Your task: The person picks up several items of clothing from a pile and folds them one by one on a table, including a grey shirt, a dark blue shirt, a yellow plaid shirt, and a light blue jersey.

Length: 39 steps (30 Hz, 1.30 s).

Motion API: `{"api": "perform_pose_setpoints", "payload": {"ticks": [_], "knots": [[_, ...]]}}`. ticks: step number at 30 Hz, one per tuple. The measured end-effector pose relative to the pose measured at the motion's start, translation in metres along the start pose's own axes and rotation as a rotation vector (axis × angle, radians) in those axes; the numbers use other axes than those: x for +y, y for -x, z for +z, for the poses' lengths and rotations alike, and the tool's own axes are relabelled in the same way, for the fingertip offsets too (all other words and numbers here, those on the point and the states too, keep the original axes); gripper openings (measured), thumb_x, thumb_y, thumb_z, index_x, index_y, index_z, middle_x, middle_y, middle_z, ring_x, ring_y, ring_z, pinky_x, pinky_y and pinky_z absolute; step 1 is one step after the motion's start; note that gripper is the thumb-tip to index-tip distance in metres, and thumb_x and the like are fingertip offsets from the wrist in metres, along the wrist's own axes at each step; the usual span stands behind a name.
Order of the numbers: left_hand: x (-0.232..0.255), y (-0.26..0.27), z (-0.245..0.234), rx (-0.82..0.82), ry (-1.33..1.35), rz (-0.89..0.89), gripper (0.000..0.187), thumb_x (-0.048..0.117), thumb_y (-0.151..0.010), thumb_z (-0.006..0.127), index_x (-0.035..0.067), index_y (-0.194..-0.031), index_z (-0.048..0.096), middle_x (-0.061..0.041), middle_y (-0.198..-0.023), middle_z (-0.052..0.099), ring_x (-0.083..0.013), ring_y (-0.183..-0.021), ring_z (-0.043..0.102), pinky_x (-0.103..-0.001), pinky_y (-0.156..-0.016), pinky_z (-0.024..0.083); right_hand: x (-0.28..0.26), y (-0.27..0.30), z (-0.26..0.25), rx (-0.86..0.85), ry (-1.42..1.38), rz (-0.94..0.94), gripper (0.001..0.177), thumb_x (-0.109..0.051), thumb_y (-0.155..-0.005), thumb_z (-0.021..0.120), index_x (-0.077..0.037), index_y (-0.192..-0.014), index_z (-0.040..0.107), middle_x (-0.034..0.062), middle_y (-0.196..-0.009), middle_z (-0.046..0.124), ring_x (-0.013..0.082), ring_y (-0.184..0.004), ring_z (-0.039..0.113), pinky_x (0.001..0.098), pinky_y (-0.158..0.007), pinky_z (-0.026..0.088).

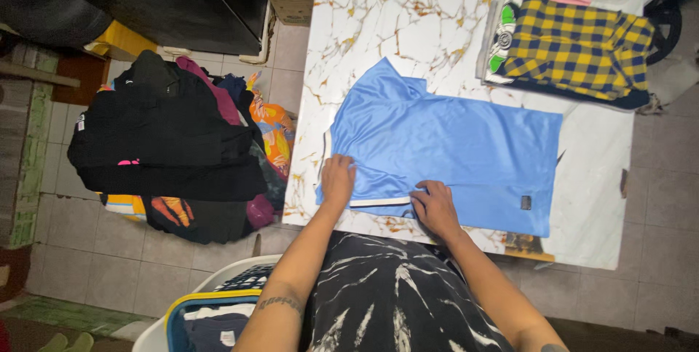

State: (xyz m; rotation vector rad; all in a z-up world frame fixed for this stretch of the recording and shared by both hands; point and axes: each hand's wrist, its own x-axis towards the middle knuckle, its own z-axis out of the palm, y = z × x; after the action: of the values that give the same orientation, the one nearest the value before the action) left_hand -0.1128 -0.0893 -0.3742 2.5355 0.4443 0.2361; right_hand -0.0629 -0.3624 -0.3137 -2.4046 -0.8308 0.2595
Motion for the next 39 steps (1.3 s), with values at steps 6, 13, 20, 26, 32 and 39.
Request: {"api": "perform_pose_setpoints", "payload": {"ticks": [6,13,20,26,32,39], "knots": [[-0.010,-0.010,0.022,0.091,-0.072,-0.149,0.010,0.011,-0.088,0.070,0.010,-0.098,0.070,-0.010,-0.101,0.065,-0.0344,-0.097,0.059,-0.048,-0.088,0.048,0.071,0.008,-0.029,0.187,-0.061,0.087,0.019,-0.012,-0.085,0.069,-0.011,-0.103,0.076,0.0116,-0.108,0.069,0.0340,-0.107,0.061,0.0463,-0.096,0.045],[-0.001,-0.094,0.032,0.194,-0.146,-0.056,0.039,0.014,-0.079,0.072,0.011,-0.118,0.066,-0.017,-0.129,0.056,-0.0370,-0.125,0.051,-0.051,-0.102,0.042,0.231,-0.019,-0.085,0.467,0.161,0.257,0.044,-0.015,-0.091,0.070,-0.001,-0.132,0.063,0.0203,-0.134,0.064,0.0408,-0.124,0.060,0.0490,-0.109,0.042],[0.008,-0.192,0.048,0.017,-0.101,-0.114,0.069,0.028,-0.075,0.083,0.008,-0.135,0.057,-0.013,-0.137,0.053,-0.0347,-0.135,0.043,-0.068,-0.105,0.025,0.312,-0.070,-0.125,0.263,0.294,0.519,0.052,-0.014,-0.090,0.073,-0.009,-0.141,0.062,0.0126,-0.149,0.057,0.0410,-0.120,0.055,0.0518,-0.100,0.043],[-0.033,-0.230,0.071,-0.278,-0.055,-0.305,0.065,0.043,-0.076,0.086,0.014,-0.129,0.063,-0.008,-0.107,0.073,-0.0283,-0.112,0.062,-0.050,-0.101,0.042,0.310,-0.085,-0.137,0.162,0.416,0.578,0.041,-0.018,-0.083,0.080,-0.016,-0.124,0.077,0.0112,-0.119,0.061,0.0329,-0.113,0.058,0.0437,-0.099,0.050],[-0.068,-0.251,0.081,-0.376,0.282,-0.330,0.060,0.044,-0.069,0.092,0.001,-0.105,0.069,-0.013,-0.091,0.076,-0.0235,-0.079,0.071,-0.035,-0.070,0.057,0.291,-0.088,-0.171,0.189,0.220,0.545,0.022,-0.022,-0.082,0.084,-0.010,-0.100,0.080,0.0119,-0.102,0.076,0.0305,-0.091,0.070,0.0434,-0.083,0.056],[-0.056,-0.256,0.060,-0.426,0.247,-0.318,0.046,0.046,-0.081,0.084,0.003,-0.098,0.081,-0.015,-0.083,0.076,-0.0229,-0.070,0.071,-0.037,-0.070,0.055,0.272,-0.072,-0.169,0.227,-0.242,0.818,0.017,-0.019,-0.096,0.074,-0.008,-0.110,0.076,0.0100,-0.086,0.075,0.0182,-0.066,0.072,0.0310,-0.066,0.055]]}}
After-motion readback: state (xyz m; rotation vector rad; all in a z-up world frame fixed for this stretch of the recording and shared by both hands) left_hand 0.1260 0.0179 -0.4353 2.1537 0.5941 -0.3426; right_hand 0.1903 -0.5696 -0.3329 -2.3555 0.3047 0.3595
